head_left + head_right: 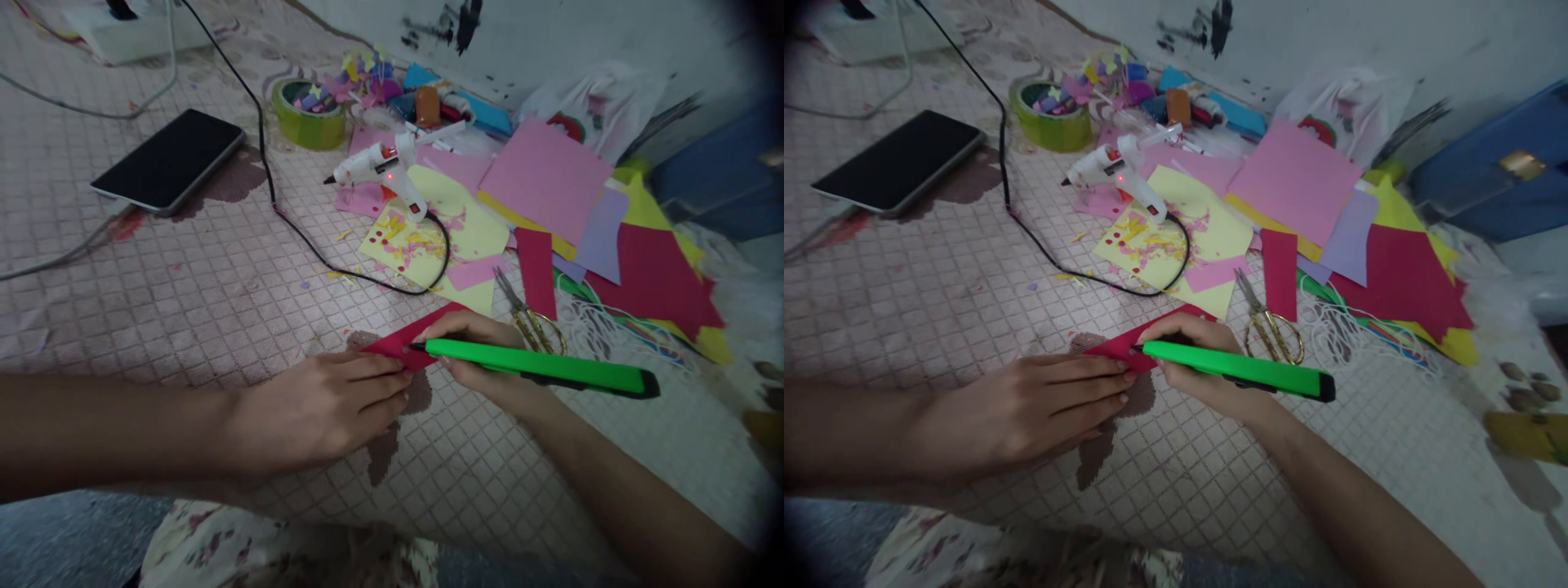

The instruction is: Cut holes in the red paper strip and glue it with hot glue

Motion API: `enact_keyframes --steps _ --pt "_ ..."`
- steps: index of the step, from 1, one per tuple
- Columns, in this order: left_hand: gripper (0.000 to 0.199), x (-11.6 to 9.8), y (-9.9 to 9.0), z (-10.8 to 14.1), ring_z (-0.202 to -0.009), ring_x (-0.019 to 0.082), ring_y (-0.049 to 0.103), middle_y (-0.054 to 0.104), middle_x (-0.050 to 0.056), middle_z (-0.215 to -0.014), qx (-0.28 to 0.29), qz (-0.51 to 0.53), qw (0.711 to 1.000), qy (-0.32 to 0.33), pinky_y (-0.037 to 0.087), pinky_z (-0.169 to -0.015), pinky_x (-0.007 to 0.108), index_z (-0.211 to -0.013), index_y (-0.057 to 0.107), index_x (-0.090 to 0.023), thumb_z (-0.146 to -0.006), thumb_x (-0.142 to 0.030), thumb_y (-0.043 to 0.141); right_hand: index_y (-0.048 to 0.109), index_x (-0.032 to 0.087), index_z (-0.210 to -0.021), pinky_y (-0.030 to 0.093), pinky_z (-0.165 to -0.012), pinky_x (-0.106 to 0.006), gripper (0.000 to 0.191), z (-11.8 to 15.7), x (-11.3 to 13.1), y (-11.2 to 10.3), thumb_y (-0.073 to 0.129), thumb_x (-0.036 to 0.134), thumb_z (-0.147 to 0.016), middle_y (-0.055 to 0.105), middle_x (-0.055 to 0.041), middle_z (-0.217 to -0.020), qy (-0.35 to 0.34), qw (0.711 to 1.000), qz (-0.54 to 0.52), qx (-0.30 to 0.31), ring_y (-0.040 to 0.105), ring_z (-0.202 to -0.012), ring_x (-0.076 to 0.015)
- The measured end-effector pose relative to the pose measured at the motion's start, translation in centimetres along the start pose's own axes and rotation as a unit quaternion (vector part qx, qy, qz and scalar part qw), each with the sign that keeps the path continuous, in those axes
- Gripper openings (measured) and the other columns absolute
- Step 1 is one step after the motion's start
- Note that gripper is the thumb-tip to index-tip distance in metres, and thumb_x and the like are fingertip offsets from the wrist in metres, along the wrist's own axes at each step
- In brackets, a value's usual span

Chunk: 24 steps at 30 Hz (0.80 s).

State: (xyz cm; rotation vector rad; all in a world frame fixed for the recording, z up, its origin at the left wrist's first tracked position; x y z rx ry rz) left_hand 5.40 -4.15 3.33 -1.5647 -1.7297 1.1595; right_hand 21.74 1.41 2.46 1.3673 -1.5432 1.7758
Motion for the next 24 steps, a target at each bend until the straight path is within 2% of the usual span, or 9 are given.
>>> enact_keyframes --steps 11,17,22,24 --pt "0.021 -0.06 0.08 0.08 -0.122 0.024 0.065 0.073 0.014 -0.121 0.002 0.015 1.000 -0.005 0.053 -0.106 0.036 -0.112 0.069 -0.006 -0.101 -0.012 0.052 0.070 0.030 -0.098 0.058 -0.070 -0.035 0.024 0.08 -0.09 0.33 0.062 0.015 -0.082 0.077 -0.0011 -0.092 -0.007 1.000 -0.003 0.016 0.073 -0.085 -0.0227" --pt "0.023 -0.07 0.11 0.04 -0.121 0.024 0.065 0.073 0.012 -0.122 0.006 0.008 1.000 -0.005 0.056 -0.101 0.036 -0.113 0.069 -0.007 -0.102 -0.012 0.050 0.070 0.030 -0.100 0.058 -0.073 -0.035 0.026 0.05 -0.10 0.46 0.062 0.014 -0.082 0.077 -0.0008 -0.096 -0.005 0.999 -0.001 0.038 0.072 -0.086 -0.0220" --pt "0.025 -0.04 0.15 0.03 -0.121 0.024 0.065 0.074 0.011 -0.121 0.005 0.001 1.000 -0.001 0.055 -0.103 0.035 -0.112 0.070 -0.007 -0.103 -0.012 0.048 0.071 0.029 -0.105 0.058 -0.075 -0.034 0.020 -0.05 0.31 0.69 0.063 0.025 -0.087 0.077 -0.0019 -0.099 -0.029 0.997 -0.034 0.070 0.072 -0.089 -0.0218" --pt "0.023 -0.02 0.09 0.07 -0.122 0.023 0.065 0.074 0.012 -0.121 0.005 0.007 1.000 -0.001 0.054 -0.104 0.034 -0.112 0.069 -0.007 -0.103 -0.012 0.049 0.071 0.027 -0.100 0.059 -0.073 -0.034 0.016 -0.05 0.40 0.21 0.064 0.026 -0.086 0.077 -0.0025 -0.094 -0.032 0.998 -0.033 0.031 0.072 -0.086 -0.0215"
Point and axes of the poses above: each hand's wrist, its own z-axis away from the middle knuckle, its own y-axis out of the palm, x = y × z, the point moved 7 cm from there along -z, towards the middle knuckle
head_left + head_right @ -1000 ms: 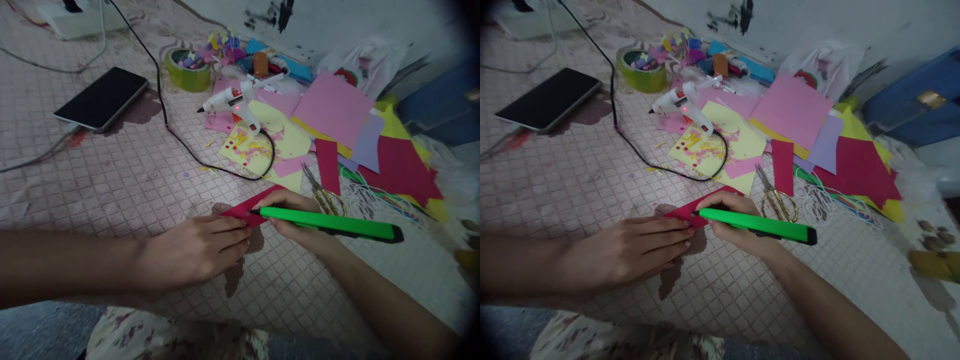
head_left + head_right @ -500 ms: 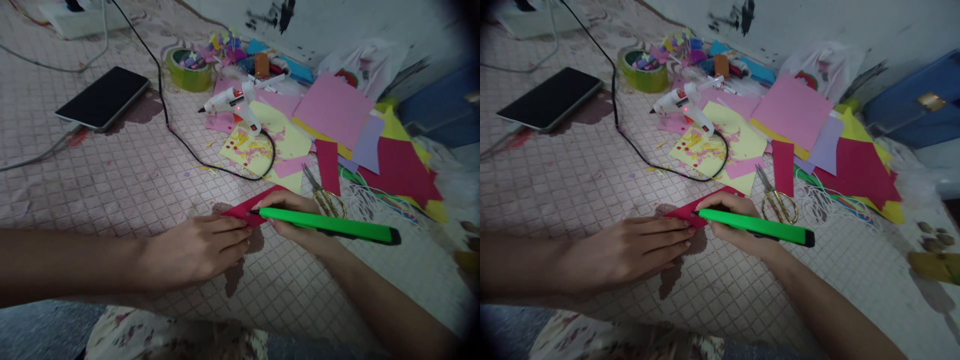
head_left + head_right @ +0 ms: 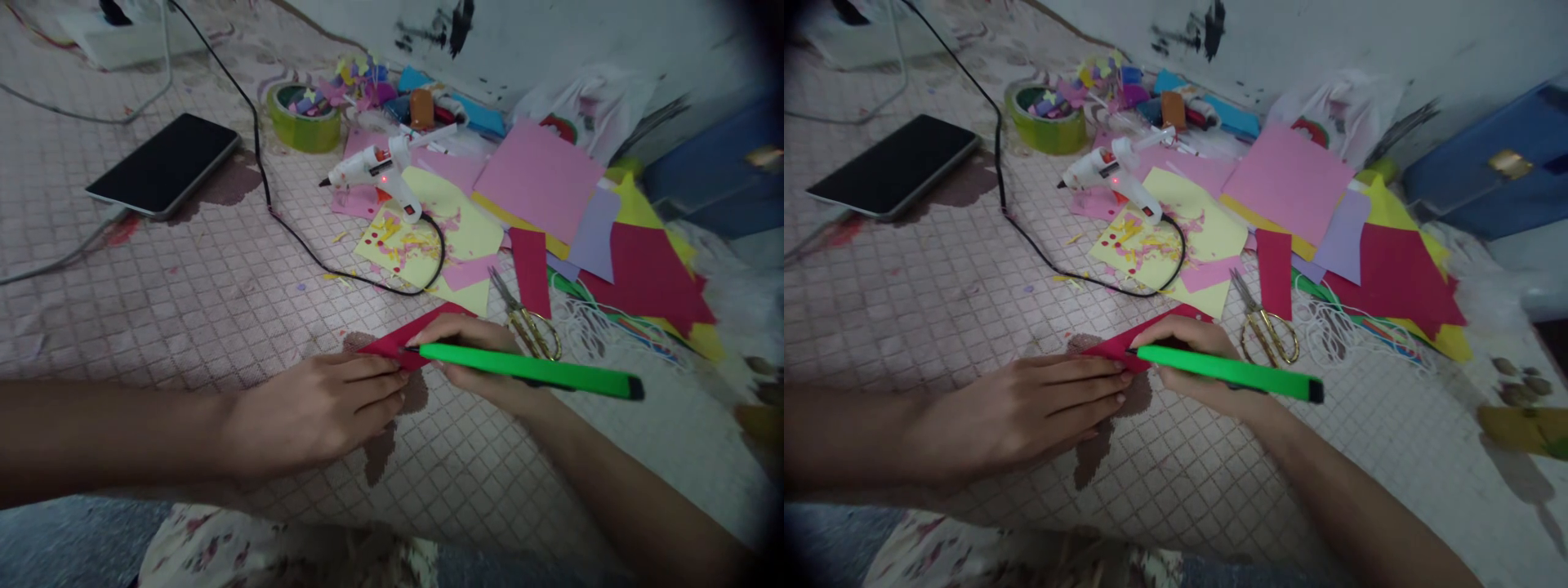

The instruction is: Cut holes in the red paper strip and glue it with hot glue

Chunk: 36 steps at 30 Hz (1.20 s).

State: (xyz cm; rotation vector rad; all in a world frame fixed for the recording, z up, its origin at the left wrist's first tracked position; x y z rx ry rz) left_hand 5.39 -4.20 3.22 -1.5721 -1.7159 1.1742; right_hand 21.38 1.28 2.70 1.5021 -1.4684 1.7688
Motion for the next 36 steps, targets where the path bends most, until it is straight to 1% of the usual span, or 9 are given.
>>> enact_keyframes --steps 3,4,8,12,16,19,23,32,36 --pt "0.021 0.1 0.1 0.2 -0.123 0.022 0.065 0.073 0.012 -0.123 0.007 0.012 1.000 -0.007 0.049 -0.111 0.037 -0.114 0.069 -0.007 -0.101 -0.012 0.053 0.070 0.026 -0.090 0.059 -0.069 -0.031 0.011 0.5 0.1 -1.1 0.064 0.020 -0.084 0.077 -0.0015 -0.086 0.016 0.994 0.030 -0.108 0.073 -0.080 -0.0189" --pt "0.021 0.1 0.2 0.2 -0.123 0.022 0.065 0.073 0.011 -0.124 0.012 0.015 1.000 -0.012 0.046 -0.113 0.039 -0.115 0.068 -0.008 -0.101 -0.012 0.053 0.070 0.026 -0.088 0.059 -0.068 -0.030 0.012 0.7 0.3 -1.2 0.064 0.018 -0.083 0.077 -0.0011 -0.085 0.021 0.991 0.040 -0.129 0.073 -0.078 -0.0182" --pt "0.024 0.1 0.4 0.4 -0.123 0.023 0.064 0.072 0.010 -0.126 0.019 0.012 1.000 -0.015 0.040 -0.117 0.044 -0.119 0.067 -0.010 -0.104 -0.016 0.049 0.070 0.026 -0.091 0.060 -0.065 -0.029 0.017 1.6 0.7 -0.7 0.064 0.014 -0.081 0.078 -0.0011 -0.086 0.041 0.984 0.068 -0.158 0.073 -0.075 -0.0177" --pt "0.030 -0.2 0.6 0.5 -0.127 0.024 0.061 0.070 0.010 -0.130 0.023 -0.006 1.000 -0.015 0.038 -0.117 0.041 -0.121 0.067 -0.010 -0.106 -0.027 0.047 0.069 0.025 -0.093 0.058 -0.059 -0.026 0.018 2.0 0.9 -0.2 0.062 0.012 -0.082 0.077 0.0006 -0.082 0.044 0.983 0.069 -0.164 0.071 -0.068 -0.0154" --pt "0.044 -0.5 0.9 0.7 -0.132 0.028 0.057 0.063 0.014 -0.139 0.046 0.005 0.999 -0.025 0.038 -0.117 0.044 -0.130 0.062 -0.009 -0.104 -0.042 0.050 0.069 0.024 -0.092 0.058 -0.059 -0.026 0.016 2.1 1.1 0.0 0.062 0.013 -0.081 0.076 0.0005 -0.082 0.034 0.980 0.092 -0.174 0.071 -0.069 -0.0160" --pt "0.049 -0.9 1.2 0.9 -0.135 0.031 0.055 0.059 0.017 -0.144 0.068 0.020 0.997 -0.021 0.038 -0.117 0.048 -0.137 0.058 -0.009 -0.102 -0.043 0.053 0.069 0.025 -0.091 0.057 -0.058 -0.027 0.017 2.1 1.3 0.2 0.062 0.013 -0.081 0.077 0.0003 -0.081 0.024 0.977 0.108 -0.184 0.071 -0.068 -0.0163" --pt "0.052 -1.0 1.4 0.9 -0.137 0.033 0.052 0.056 0.020 -0.146 0.081 0.019 0.996 -0.015 0.039 -0.115 0.049 -0.139 0.055 -0.006 -0.104 -0.043 0.050 0.069 0.026 -0.091 0.058 -0.059 -0.027 0.022 2.1 1.7 0.4 0.060 0.010 -0.080 0.077 0.0003 -0.082 0.010 0.976 0.124 -0.181 0.072 -0.068 -0.0164" --pt "0.054 -1.0 1.5 0.9 -0.138 0.030 0.051 0.057 0.016 -0.147 0.086 0.007 0.996 -0.019 0.037 -0.118 0.045 -0.139 0.055 -0.007 -0.103 -0.047 0.051 0.070 0.025 -0.095 0.061 -0.068 -0.024 0.026 2.1 1.2 0.7 0.059 0.008 -0.078 0.078 0.0006 -0.087 -0.018 0.979 0.125 -0.161 0.074 -0.075 -0.0149" --pt "0.052 -0.8 1.5 0.9 -0.137 0.029 0.052 0.058 0.015 -0.146 0.083 0.005 0.996 -0.017 0.036 -0.118 0.045 -0.138 0.056 -0.008 -0.104 -0.046 0.049 0.070 0.026 -0.094 0.061 -0.065 -0.025 0.027 2.1 1.2 0.7 0.059 0.008 -0.078 0.078 0.0006 -0.086 -0.016 0.979 0.127 -0.156 0.074 -0.074 -0.0160"
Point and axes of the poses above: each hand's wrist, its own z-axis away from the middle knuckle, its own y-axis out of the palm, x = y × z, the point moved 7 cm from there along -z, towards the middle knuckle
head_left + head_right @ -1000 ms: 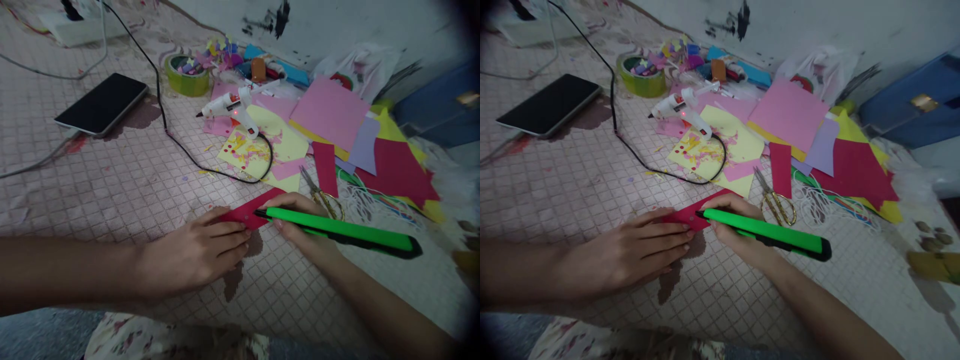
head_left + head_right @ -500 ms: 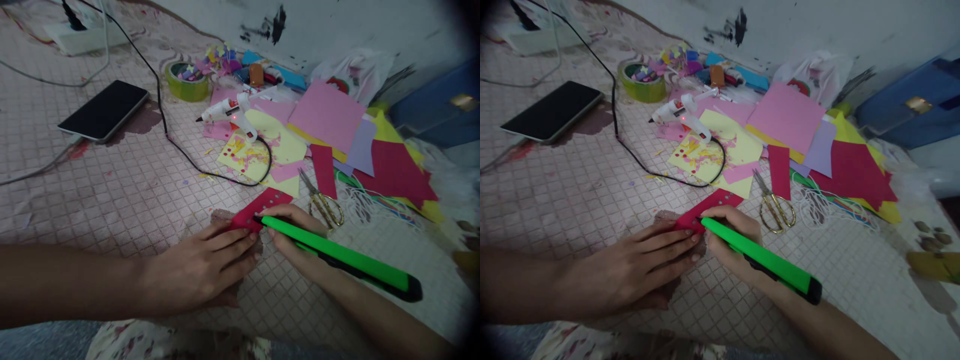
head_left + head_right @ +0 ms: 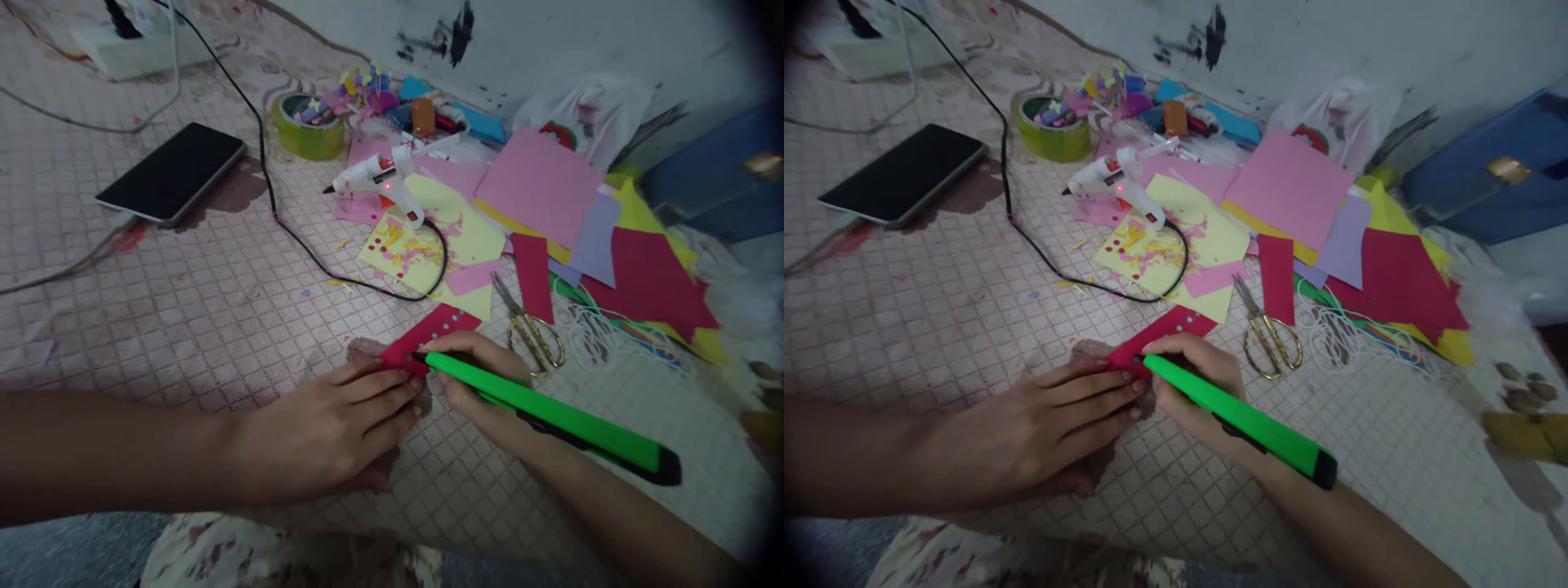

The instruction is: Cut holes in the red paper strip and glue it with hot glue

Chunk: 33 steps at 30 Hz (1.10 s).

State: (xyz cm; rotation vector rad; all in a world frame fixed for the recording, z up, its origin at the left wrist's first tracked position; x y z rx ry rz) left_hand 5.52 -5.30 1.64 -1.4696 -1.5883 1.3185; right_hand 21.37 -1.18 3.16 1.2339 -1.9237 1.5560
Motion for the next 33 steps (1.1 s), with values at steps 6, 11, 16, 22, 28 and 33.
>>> enact_keyframes --steps 6,11,16,22,28,33 --pt "0.052 0.1 0.0 -0.2 -0.138 0.029 0.052 0.057 0.017 -0.146 -0.001 0.005 1.000 -0.001 0.035 -0.119 0.045 -0.138 0.056 -0.007 -0.104 -0.046 0.049 0.070 0.027 -0.097 0.061 -0.068 -0.026 0.028 0.1 -0.4 0.2 0.059 0.008 -0.079 0.078 0.0014 -0.089 0.012 1.000 -0.019 0.008 0.073 -0.077 -0.0154" --pt "0.051 0.0 -0.1 -0.1 -0.137 0.030 0.053 0.058 0.017 -0.145 -0.007 0.016 1.000 0.002 0.036 -0.119 0.046 -0.135 0.057 -0.007 -0.102 -0.046 0.053 0.069 0.027 -0.098 0.060 -0.069 -0.028 0.028 0.5 -1.0 0.3 0.059 0.008 -0.080 0.077 0.0010 -0.090 0.022 1.000 -0.015 0.014 0.072 -0.078 -0.0164" --pt "0.052 0.1 0.1 -0.2 -0.137 0.031 0.052 0.058 0.018 -0.145 -0.003 0.014 1.000 0.002 0.035 -0.119 0.047 -0.137 0.056 -0.006 -0.103 -0.045 0.051 0.069 0.029 -0.104 0.060 -0.072 -0.030 0.031 0.5 -1.5 0.8 0.063 0.010 -0.080 0.076 0.0006 -0.097 -0.008 0.997 -0.022 0.074 0.072 -0.085 -0.0189" --pt "0.048 0.2 -0.1 -0.3 -0.138 0.028 0.052 0.060 0.015 -0.143 -0.004 0.019 1.000 -0.009 0.026 -0.124 0.046 -0.134 0.059 -0.009 -0.103 -0.045 0.052 0.070 0.026 -0.094 0.060 -0.068 -0.027 0.020 -0.2 -1.2 -0.5 0.062 0.013 -0.083 0.078 -0.0001 -0.089 0.032 0.999 -0.039 0.016 0.074 -0.079 -0.0172" --pt "0.057 0.2 0.3 -0.1 -0.142 0.031 0.047 0.051 0.018 -0.151 0.024 0.035 0.999 -0.001 0.035 -0.120 0.046 -0.144 0.050 -0.006 -0.103 -0.046 0.050 0.070 0.025 -0.089 0.060 -0.064 -0.026 0.018 0.1 -0.1 -0.8 0.062 0.013 -0.079 0.078 -0.0004 -0.084 0.046 0.999 -0.009 -0.026 0.074 -0.073 -0.0168" --pt "0.051 0.1 -0.3 -0.2 -0.142 0.030 0.048 0.052 0.020 -0.150 0.007 0.038 0.999 0.003 0.039 -0.119 0.043 -0.141 0.053 -0.006 -0.105 -0.041 0.049 0.071 0.022 -0.093 0.059 -0.061 -0.024 0.016 0.1 -0.1 -0.8 0.062 0.014 -0.081 0.078 -0.0011 -0.083 0.059 0.998 0.001 -0.019 0.073 -0.071 -0.0153"
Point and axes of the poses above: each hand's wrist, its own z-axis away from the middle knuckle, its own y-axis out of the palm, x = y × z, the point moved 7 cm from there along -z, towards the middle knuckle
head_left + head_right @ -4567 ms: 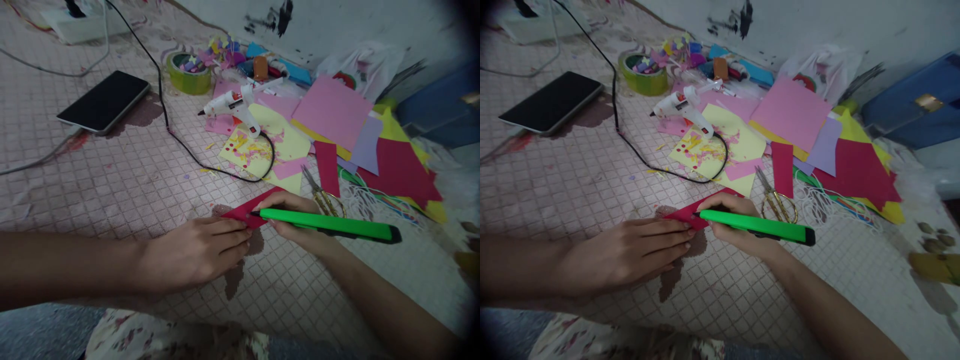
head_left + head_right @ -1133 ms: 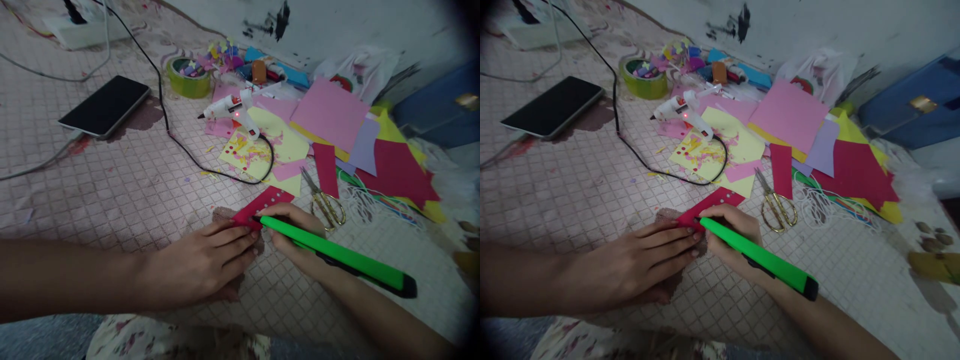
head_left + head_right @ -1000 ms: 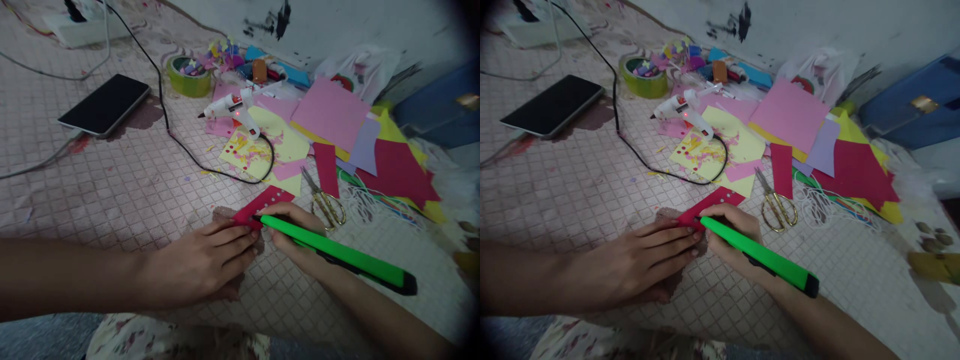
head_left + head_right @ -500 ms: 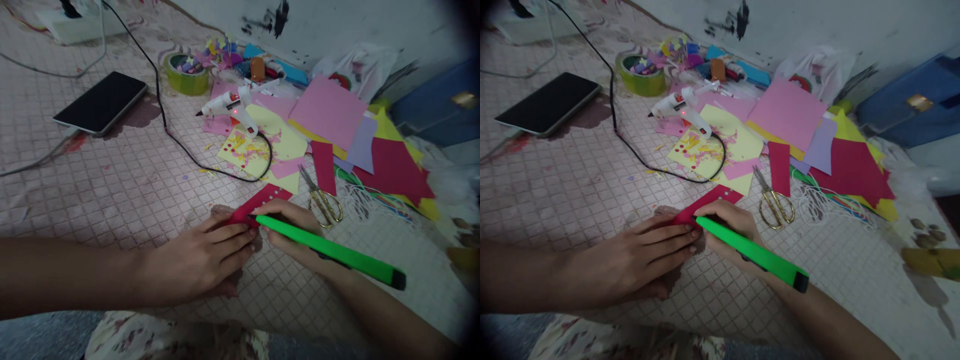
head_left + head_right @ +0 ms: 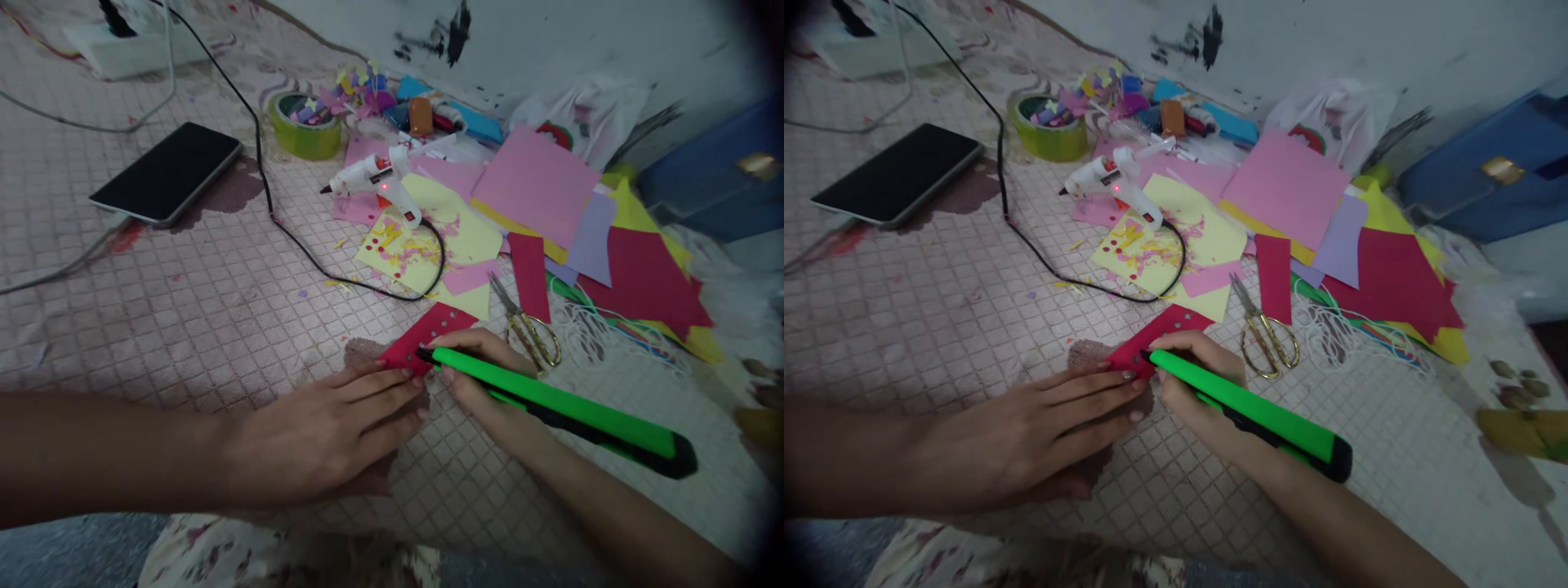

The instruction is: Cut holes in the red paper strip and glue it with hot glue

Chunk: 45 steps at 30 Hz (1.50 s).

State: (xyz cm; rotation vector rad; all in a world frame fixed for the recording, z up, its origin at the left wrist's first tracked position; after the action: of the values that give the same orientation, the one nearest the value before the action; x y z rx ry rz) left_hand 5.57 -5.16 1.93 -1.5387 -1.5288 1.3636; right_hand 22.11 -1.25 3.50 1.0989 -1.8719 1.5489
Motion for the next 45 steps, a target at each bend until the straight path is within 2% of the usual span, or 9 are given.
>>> enact_keyframes --steps 4,13,20,28,32,39,45 --pt "0.039 -0.22 -0.75 0.01 -0.131 0.028 0.059 0.066 0.018 -0.134 -0.048 -0.032 0.998 0.007 0.045 -0.114 0.043 -0.131 0.060 -0.004 -0.107 -0.030 0.043 0.070 0.023 -0.089 0.059 -0.064 -0.023 0.017 -0.10 0.19 0.15 0.061 0.012 -0.080 0.078 0.0001 -0.082 -0.025 1.000 -0.006 -0.004 0.074 -0.072 -0.0146" --pt "0.034 -0.35 -0.87 -0.05 -0.127 0.027 0.062 0.068 0.017 -0.131 -0.069 -0.058 0.996 0.018 0.052 -0.109 0.039 -0.124 0.064 -0.004 -0.107 -0.023 0.042 0.069 0.025 -0.091 0.060 -0.063 -0.026 0.020 -0.16 0.49 0.63 0.060 0.011 -0.079 0.078 -0.0001 -0.083 -0.043 0.999 -0.003 0.008 0.073 -0.071 -0.0160" --pt "0.034 -0.24 -0.83 -0.21 -0.130 0.026 0.060 0.067 0.017 -0.133 -0.058 -0.049 0.997 0.014 0.051 -0.111 0.039 -0.126 0.064 -0.004 -0.107 -0.020 0.042 0.070 0.025 -0.092 0.061 -0.067 -0.027 0.022 -0.14 0.44 0.81 0.060 0.011 -0.078 0.078 0.0004 -0.085 -0.046 0.999 -0.003 0.007 0.074 -0.073 -0.0167" --pt "0.032 -0.11 -0.72 -0.11 -0.131 0.028 0.059 0.066 0.015 -0.135 -0.054 -0.035 0.998 0.019 0.051 -0.110 0.039 -0.126 0.063 -0.004 -0.106 -0.021 0.044 0.071 0.024 -0.090 0.060 -0.064 -0.026 0.018 -0.09 0.21 -0.06 0.062 0.014 -0.080 0.078 -0.0010 -0.083 -0.022 1.000 0.009 -0.006 0.073 -0.072 -0.0167" --pt "0.036 -0.02 -0.57 -0.09 -0.133 0.027 0.057 0.064 0.017 -0.137 -0.048 -0.027 0.998 0.012 0.048 -0.113 0.039 -0.128 0.062 -0.004 -0.107 -0.027 0.043 0.071 0.026 -0.089 0.059 -0.062 -0.027 0.020 -0.10 0.00 0.04 0.061 0.012 -0.079 0.076 -0.0004 -0.081 -0.021 1.000 0.004 -0.008 0.072 -0.070 -0.0169" --pt "0.035 -0.09 -0.68 -0.12 -0.133 0.028 0.057 0.064 0.019 -0.136 -0.047 -0.020 0.999 0.013 0.047 -0.113 0.041 -0.128 0.061 -0.003 -0.105 -0.026 0.050 0.071 0.026 -0.090 0.056 -0.055 -0.026 0.021 0.00 0.19 0.20 0.059 0.012 -0.079 0.075 0.0009 -0.077 -0.027 0.999 0.018 -0.009 0.067 -0.059 -0.0148" --pt "0.036 -0.04 -0.68 -0.10 -0.133 0.026 0.057 0.065 0.016 -0.135 -0.057 -0.035 0.998 0.012 0.047 -0.114 0.039 -0.127 0.062 -0.004 -0.107 -0.026 0.042 0.070 0.026 -0.089 0.057 -0.055 -0.025 0.021 -0.10 0.65 0.27 0.059 0.011 -0.079 0.075 0.0013 -0.077 -0.033 0.999 0.028 -0.011 0.069 -0.061 -0.0152"
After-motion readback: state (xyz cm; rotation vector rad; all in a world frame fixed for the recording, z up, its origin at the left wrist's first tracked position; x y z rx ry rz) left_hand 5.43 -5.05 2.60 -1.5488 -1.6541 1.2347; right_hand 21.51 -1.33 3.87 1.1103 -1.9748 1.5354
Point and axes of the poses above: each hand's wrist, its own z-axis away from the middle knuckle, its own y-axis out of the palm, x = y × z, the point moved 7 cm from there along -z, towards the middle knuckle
